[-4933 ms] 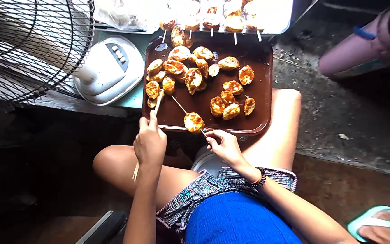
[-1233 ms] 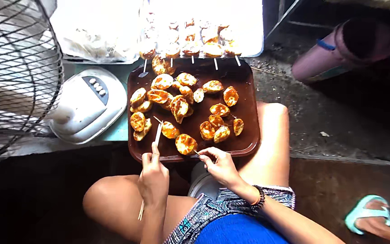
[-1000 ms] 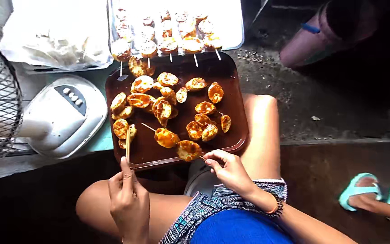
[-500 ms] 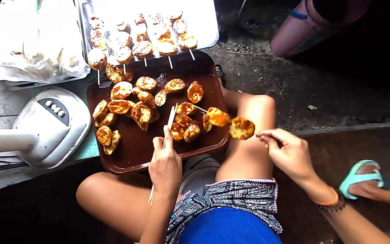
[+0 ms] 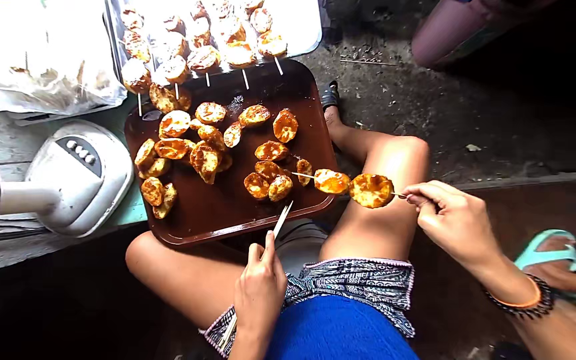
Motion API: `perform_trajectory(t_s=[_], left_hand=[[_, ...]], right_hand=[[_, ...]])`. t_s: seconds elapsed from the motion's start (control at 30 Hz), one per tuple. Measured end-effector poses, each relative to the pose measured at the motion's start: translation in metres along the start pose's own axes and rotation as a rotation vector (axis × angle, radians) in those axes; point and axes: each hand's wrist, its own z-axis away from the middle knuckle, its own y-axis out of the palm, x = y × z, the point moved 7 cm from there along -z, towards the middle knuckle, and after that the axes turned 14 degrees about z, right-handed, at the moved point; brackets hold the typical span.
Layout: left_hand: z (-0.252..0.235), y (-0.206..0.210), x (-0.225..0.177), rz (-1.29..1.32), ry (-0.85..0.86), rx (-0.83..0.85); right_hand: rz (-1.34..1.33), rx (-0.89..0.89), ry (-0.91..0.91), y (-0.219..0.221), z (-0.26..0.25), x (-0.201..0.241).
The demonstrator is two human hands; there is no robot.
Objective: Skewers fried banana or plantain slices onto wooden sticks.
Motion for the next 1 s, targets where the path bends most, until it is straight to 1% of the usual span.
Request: perform_trajectory(t_s=[0.17,0.27,0.33,0.43,0.63,0.77,0.87,0.93,1.0], left_hand=[[-0.009,0.016,0.003,-0.037,-0.037,0.014],[-0.008,0.016,0.002,-0.038,-0.027,-0.016],[-0.004,0.013,0.002,-0.026,-0.002,-0.065],[-0.001,0.004,0.004,-0.019,-0.003,-0.117],[-0.008,-0.020,0.015,-0.029,-0.015,-0.230],[-0.032,-0.046,0.025,-0.035,-0.020,-0.312],[-0.069,-0.052,0.030,-0.045,-0.095,-0.245],[-0.091,-0.047,0.031,-0.058,-0.203,-0.155],[-0.106,-0.040,0.029,-0.050,-0.272,-0.102]], right_hand=[[0.091,-0.029,-0.047,-0.004,0.007,0.015],[0.072,-0.032,-0.069,-0.001,0.004,0.021],[0.029,-0.025,-0.074,0.001,0.003,0.022],[-0.015,-0.008,-0.072,-0.001,0.003,0.025],[-0.011,-0.028,-0.094,-0.004,0.005,0.028],[0.081,-0.070,-0.089,-0.011,0.002,0.029],[0.135,-0.110,-0.071,-0.021,-0.004,0.029],[0.123,-0.131,-0.063,-0.024,-0.008,0.030],[0.092,-0.139,-0.055,-0.024,-0.012,0.033]])
